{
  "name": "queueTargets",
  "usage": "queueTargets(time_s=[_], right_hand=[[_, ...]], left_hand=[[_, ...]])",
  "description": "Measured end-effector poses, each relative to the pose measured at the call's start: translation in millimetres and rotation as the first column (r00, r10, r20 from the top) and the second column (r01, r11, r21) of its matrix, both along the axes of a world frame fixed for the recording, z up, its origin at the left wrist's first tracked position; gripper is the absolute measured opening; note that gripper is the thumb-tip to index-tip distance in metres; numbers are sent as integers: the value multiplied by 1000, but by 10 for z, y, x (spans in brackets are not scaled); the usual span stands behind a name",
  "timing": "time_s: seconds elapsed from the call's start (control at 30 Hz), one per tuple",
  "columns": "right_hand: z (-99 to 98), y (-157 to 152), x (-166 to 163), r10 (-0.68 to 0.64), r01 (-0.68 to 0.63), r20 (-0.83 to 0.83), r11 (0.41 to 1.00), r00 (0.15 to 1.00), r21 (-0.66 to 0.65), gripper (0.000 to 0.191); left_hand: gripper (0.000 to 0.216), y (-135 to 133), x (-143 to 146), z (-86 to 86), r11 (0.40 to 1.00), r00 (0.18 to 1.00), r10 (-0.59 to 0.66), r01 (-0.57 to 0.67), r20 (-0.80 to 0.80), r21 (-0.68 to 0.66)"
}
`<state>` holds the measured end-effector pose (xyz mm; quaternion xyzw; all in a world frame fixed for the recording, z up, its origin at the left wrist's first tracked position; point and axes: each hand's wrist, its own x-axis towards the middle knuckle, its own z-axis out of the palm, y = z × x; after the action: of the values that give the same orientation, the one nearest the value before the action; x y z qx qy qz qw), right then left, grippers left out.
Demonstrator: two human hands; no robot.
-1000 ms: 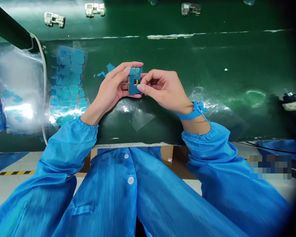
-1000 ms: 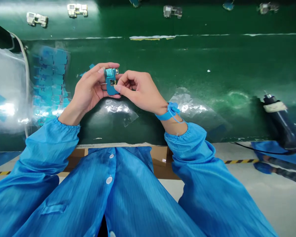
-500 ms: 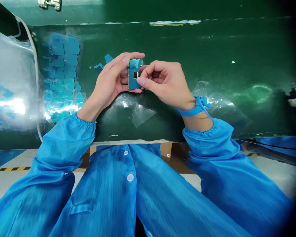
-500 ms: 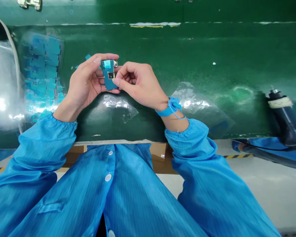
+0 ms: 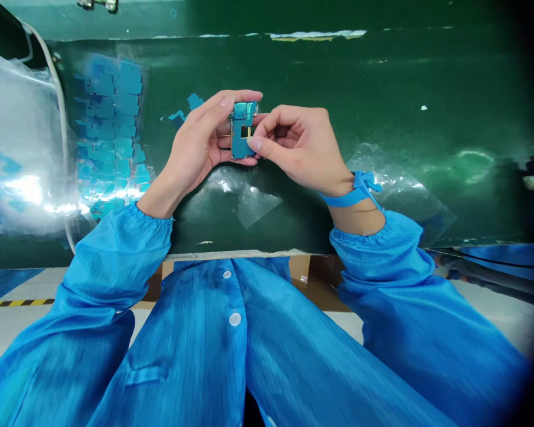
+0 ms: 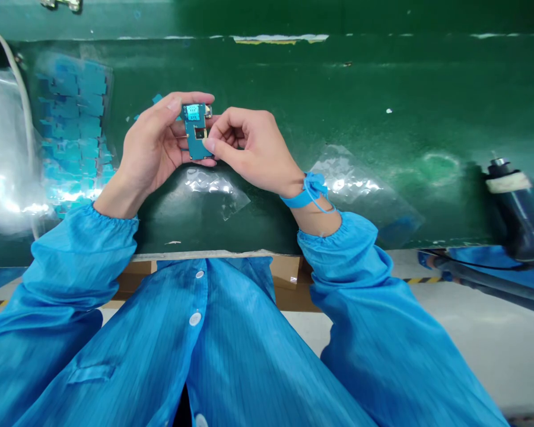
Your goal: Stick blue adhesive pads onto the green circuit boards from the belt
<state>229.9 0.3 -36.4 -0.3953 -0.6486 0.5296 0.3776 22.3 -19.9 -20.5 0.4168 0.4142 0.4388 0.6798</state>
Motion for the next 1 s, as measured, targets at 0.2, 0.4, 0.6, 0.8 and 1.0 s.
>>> queueTargets(time_s=[0.2, 0.4, 0.6, 0.8, 1.0], right_hand=[[48, -17, -11, -9, 10, 28, 1000, 1000, -25, 56], [51, -23, -11, -17, 18, 15, 999, 1000, -48, 60], [40, -13, -6, -17, 17, 9, 999, 1000, -52, 63], [42, -13, -8, 2, -2, -11, 999, 1000, -52, 62], [46, -20, -7, 0, 0, -3, 999, 1000, -40, 58]], left_hand=[[45, -6, -11, -10, 999, 1000, -3, 2, 13, 41], [48, -8, -19, -3, 999, 1000, -19, 20, -8, 31], [48, -5, -13, -4, 1000, 1000, -14, 15, -23, 16], [46, -2, -18, -3, 1000, 1000, -13, 13, 19, 25], [48, -9, -9, 12, 1000, 1000, -9, 9, 16, 28]])
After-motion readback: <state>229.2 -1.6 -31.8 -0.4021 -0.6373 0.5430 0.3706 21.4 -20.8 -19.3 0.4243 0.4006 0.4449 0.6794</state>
